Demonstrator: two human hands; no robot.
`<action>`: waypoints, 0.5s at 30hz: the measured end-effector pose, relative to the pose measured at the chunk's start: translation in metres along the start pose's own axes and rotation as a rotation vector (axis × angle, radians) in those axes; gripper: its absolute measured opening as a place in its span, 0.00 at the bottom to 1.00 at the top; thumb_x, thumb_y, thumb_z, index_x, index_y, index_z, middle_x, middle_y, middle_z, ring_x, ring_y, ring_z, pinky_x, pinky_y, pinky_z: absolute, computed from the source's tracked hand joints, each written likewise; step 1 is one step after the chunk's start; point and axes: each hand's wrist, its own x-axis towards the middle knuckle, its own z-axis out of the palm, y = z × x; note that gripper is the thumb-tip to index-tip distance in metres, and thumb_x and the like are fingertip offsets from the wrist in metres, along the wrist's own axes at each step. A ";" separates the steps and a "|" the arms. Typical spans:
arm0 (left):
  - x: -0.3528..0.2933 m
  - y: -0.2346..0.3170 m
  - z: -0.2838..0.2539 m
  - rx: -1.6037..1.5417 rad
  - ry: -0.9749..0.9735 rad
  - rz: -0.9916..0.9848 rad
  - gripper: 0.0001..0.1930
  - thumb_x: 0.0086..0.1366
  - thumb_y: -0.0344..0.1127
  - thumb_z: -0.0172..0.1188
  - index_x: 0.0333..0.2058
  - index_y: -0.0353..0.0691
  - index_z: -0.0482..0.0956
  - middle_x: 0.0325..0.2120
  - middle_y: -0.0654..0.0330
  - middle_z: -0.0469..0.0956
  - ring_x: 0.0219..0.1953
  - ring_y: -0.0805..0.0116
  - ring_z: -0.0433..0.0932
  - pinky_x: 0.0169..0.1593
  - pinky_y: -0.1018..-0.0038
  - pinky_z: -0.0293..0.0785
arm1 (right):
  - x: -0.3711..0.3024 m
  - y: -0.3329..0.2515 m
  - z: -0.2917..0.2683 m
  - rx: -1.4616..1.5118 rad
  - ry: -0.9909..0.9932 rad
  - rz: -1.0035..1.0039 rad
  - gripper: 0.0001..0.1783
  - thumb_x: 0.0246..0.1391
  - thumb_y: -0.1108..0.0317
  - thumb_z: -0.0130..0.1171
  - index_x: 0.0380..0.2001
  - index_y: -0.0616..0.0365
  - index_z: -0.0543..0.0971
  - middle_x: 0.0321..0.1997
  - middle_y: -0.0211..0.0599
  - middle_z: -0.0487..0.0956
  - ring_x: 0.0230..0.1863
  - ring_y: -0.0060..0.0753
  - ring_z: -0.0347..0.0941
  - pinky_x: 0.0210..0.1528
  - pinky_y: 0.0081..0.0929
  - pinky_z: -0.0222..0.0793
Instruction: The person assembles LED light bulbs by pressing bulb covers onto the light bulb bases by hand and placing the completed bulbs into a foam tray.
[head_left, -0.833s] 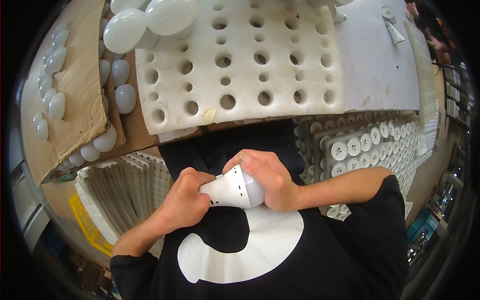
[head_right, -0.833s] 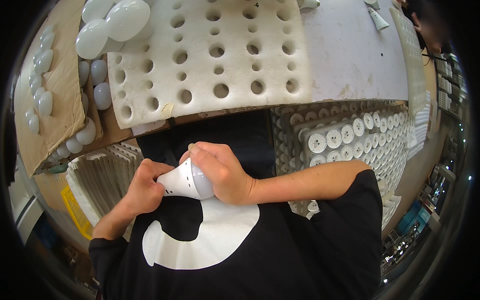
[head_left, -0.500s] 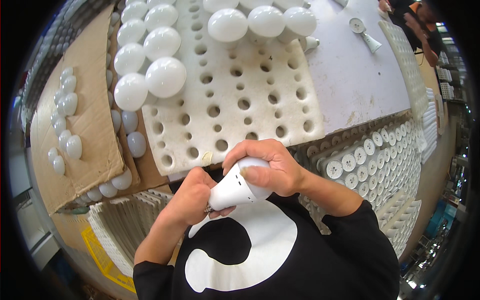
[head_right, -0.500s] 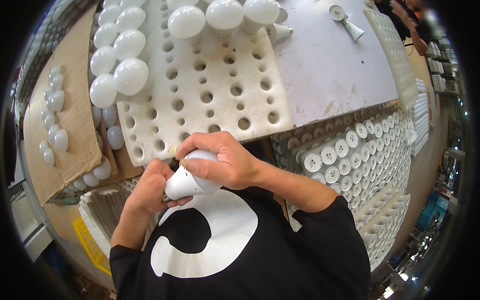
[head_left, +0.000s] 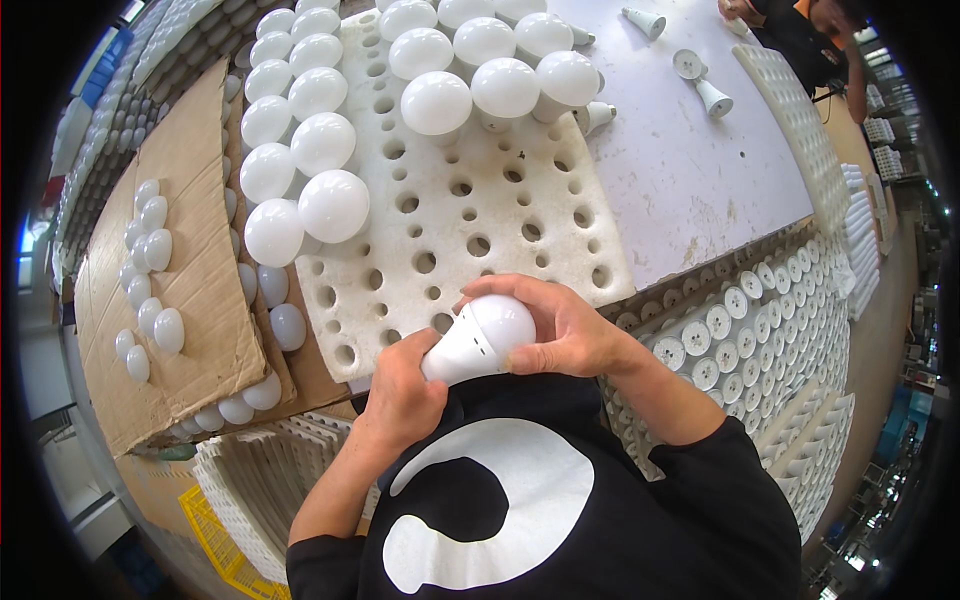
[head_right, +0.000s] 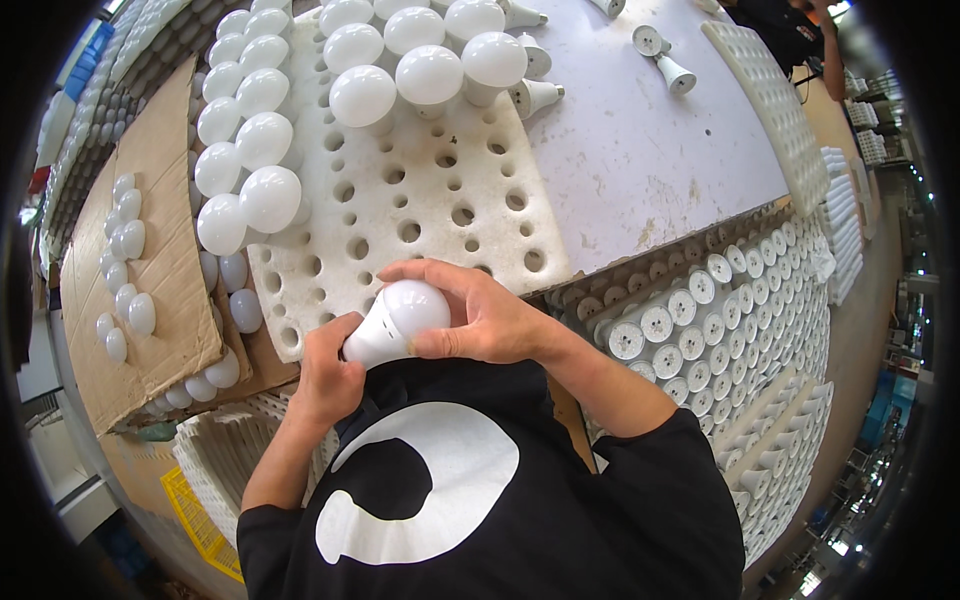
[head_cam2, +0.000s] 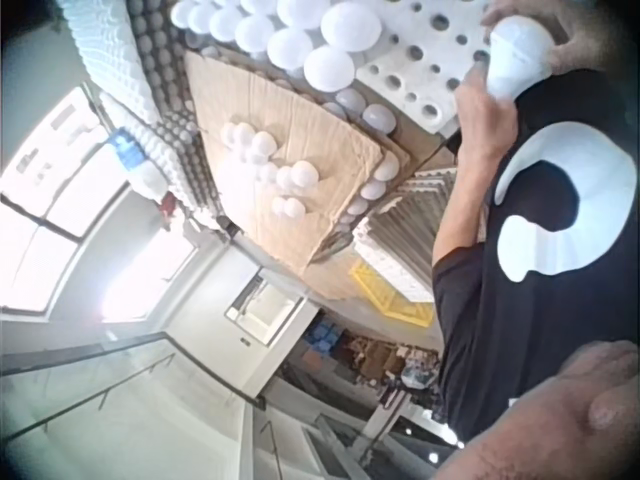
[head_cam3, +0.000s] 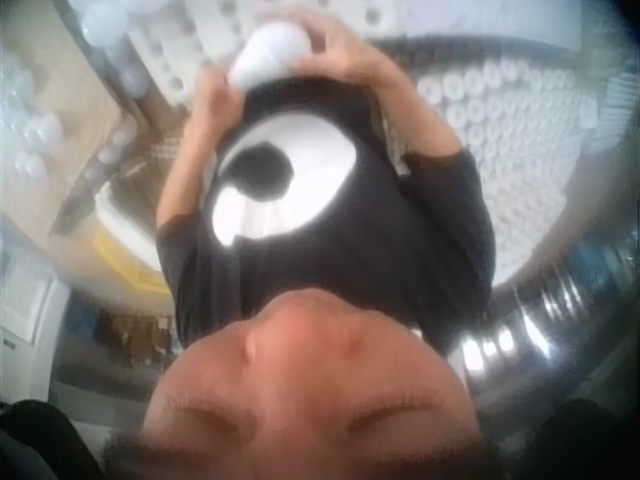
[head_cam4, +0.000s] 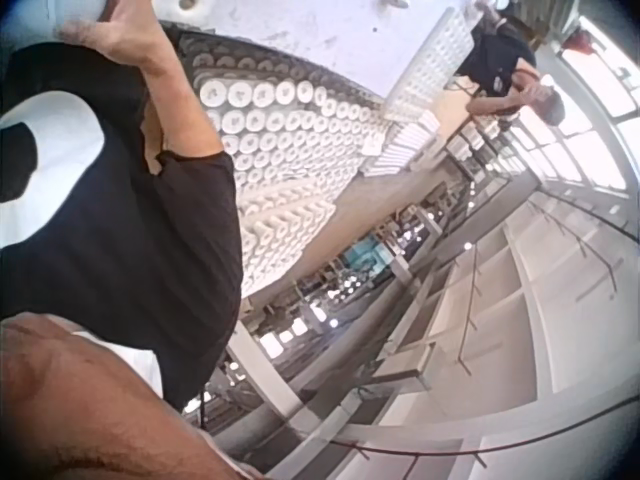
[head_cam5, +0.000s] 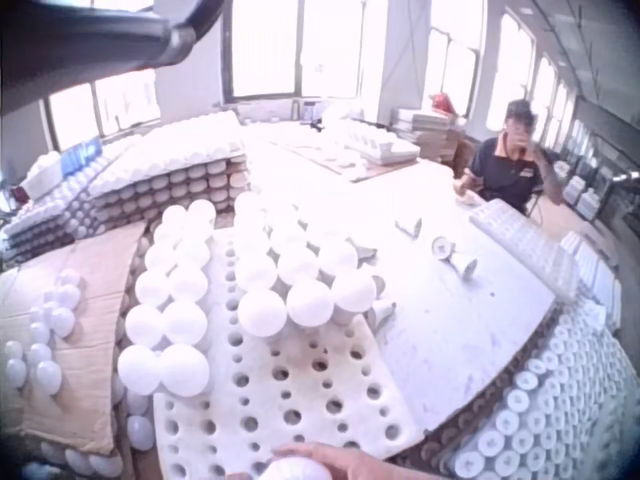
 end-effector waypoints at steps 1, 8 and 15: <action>0.003 0.002 -0.006 -0.237 -0.155 -0.286 0.14 0.44 0.19 0.48 0.32 0.26 0.77 0.18 0.45 0.74 0.21 0.48 0.73 0.27 0.65 0.69 | -0.001 0.000 0.002 0.000 0.000 0.001 0.42 0.48 0.66 0.70 0.63 0.60 0.61 0.57 0.39 0.69 0.57 0.31 0.68 0.62 0.32 0.64; -0.006 -0.022 0.003 0.089 0.046 -0.058 0.08 0.47 0.22 0.49 0.25 0.25 0.77 0.15 0.46 0.73 0.20 0.43 0.73 0.25 0.59 0.69 | -0.002 -0.003 0.012 -0.299 0.040 -0.036 0.42 0.46 0.69 0.70 0.64 0.58 0.62 0.56 0.40 0.71 0.56 0.31 0.69 0.60 0.33 0.68; -0.001 -0.020 -0.002 0.088 -0.039 0.081 0.08 0.41 0.22 0.58 0.23 0.28 0.72 0.24 0.43 0.71 0.20 0.42 0.71 0.26 0.56 0.71 | 0.001 -0.002 0.016 -0.293 0.149 -0.118 0.37 0.47 0.70 0.70 0.61 0.62 0.66 0.53 0.39 0.74 0.51 0.29 0.73 0.55 0.29 0.72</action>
